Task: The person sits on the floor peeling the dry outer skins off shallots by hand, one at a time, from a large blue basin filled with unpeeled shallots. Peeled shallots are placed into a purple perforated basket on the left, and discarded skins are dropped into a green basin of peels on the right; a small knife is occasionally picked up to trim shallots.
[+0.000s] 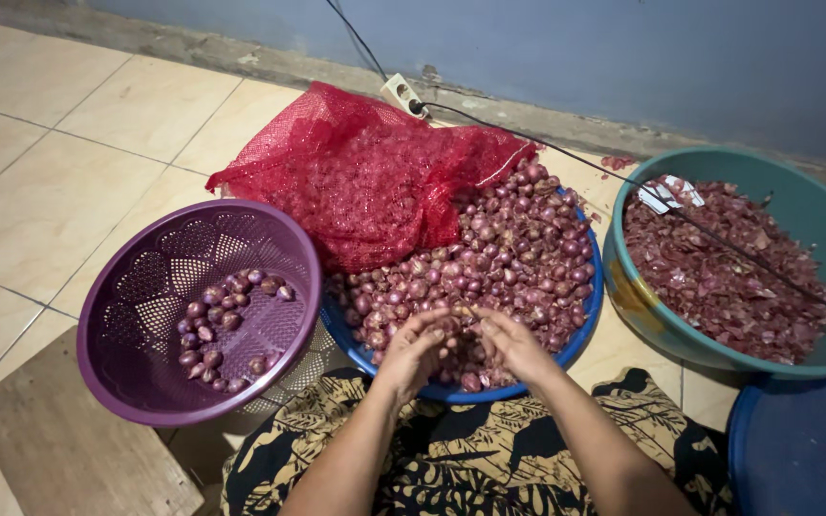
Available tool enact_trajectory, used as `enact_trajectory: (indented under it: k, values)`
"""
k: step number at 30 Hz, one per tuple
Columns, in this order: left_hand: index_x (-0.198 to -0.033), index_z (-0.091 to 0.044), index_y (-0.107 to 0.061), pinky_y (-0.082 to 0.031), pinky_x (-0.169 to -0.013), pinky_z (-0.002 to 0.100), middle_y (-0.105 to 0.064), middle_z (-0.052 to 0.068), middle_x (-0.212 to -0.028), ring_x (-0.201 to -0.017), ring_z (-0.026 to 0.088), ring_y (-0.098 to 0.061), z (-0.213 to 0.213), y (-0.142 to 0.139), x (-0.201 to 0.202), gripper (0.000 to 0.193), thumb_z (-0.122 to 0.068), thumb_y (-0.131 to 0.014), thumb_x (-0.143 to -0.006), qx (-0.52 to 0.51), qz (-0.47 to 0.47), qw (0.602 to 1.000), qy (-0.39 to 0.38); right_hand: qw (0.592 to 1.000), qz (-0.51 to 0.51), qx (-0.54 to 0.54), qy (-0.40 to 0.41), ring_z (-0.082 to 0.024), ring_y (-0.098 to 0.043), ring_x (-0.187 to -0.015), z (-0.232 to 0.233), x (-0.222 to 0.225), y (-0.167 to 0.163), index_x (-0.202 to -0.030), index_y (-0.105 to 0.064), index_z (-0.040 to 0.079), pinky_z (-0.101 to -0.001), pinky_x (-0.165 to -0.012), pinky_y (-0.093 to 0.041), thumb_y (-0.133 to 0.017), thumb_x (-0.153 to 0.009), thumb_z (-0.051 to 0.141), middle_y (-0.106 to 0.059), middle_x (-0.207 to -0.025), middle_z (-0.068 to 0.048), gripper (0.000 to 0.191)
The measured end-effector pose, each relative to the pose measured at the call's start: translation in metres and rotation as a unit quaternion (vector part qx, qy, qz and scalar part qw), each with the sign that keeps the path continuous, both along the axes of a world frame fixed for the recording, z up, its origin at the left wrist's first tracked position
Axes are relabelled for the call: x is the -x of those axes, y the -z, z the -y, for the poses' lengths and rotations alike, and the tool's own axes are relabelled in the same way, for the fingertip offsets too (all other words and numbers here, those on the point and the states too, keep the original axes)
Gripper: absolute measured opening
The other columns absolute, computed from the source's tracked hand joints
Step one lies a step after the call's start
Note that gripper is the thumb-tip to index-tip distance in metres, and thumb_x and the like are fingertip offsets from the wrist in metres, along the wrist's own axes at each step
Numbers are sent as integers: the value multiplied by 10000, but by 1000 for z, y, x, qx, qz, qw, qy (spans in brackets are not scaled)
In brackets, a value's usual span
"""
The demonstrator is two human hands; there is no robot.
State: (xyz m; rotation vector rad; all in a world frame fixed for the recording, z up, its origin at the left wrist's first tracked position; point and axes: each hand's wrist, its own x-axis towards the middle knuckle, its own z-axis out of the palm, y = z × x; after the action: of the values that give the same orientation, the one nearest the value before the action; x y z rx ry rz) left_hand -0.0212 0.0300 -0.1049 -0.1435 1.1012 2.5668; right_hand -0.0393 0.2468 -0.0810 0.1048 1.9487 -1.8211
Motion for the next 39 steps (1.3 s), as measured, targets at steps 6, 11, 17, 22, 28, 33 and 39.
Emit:
enact_trajectory:
  k: [6,11,17,22,28,33,39]
  values:
    - [-1328,-21,-641,-554,-804,283,-710,68,-1095,-946,153,-664,-4,6,1,358,-33,-675,-971,18,-22,999,-38,993,-81,-19,-81,-44,-526,-626,3,-7,11,-1483,-495,226,-197,-537,-463,-553,-1034,279,-541,-722,48,456]
    - [-1306,-63,-626,-569,-886,282,-716,83,-1117,-1000,155,-686,-5,11,3,398,14,-698,-923,39,-53,996,-58,997,-61,-9,-54,-58,-430,-531,4,-6,18,-1479,-576,198,-221,-450,-367,-520,-1049,272,-492,-687,39,440]
    - [-1255,-33,-612,-612,-833,347,-713,122,-1129,-976,218,-715,-3,6,3,342,23,-650,-920,4,-2,999,-33,1000,21,13,-2,-72,-450,-503,0,-2,7,-1475,-521,226,-239,-427,-392,-508,-1040,276,-523,-669,16,438]
    - [-1281,-43,-621,-605,-864,297,-710,122,-1127,-963,170,-708,-5,4,3,393,73,-654,-906,67,-36,995,-68,991,-65,-87,-74,-49,-476,-558,5,-12,-4,-1499,-517,244,-205,-470,-415,-506,-1020,273,-541,-710,38,479]
    - [-1170,-5,-641,-595,-854,267,-732,94,-1037,-920,148,-714,-6,9,6,327,75,-717,-862,118,-67,987,-85,946,-278,-134,-97,-213,-604,-1219,11,-16,0,-1489,-512,131,-381,-1001,-482,-597,-1027,220,-645,-1348,-98,478]
    - [-1165,1,-661,-562,-799,231,-717,69,-986,-878,123,-686,-8,8,6,303,44,-747,-877,142,-70,983,-95,961,-229,-146,-56,-207,-650,-1215,12,-14,1,-1439,-560,146,-365,-1013,-506,-563,-1024,253,-694,-1300,-86,429]
    - [-1109,-12,-612,-567,-771,239,-710,51,-950,-847,112,-677,-11,5,7,288,38,-738,-856,149,-72,982,-96,963,-152,-215,-55,-182,-588,-696,21,-20,-15,-1481,-525,227,-355,-652,-509,-567,-1010,252,-622,-818,-66,474]
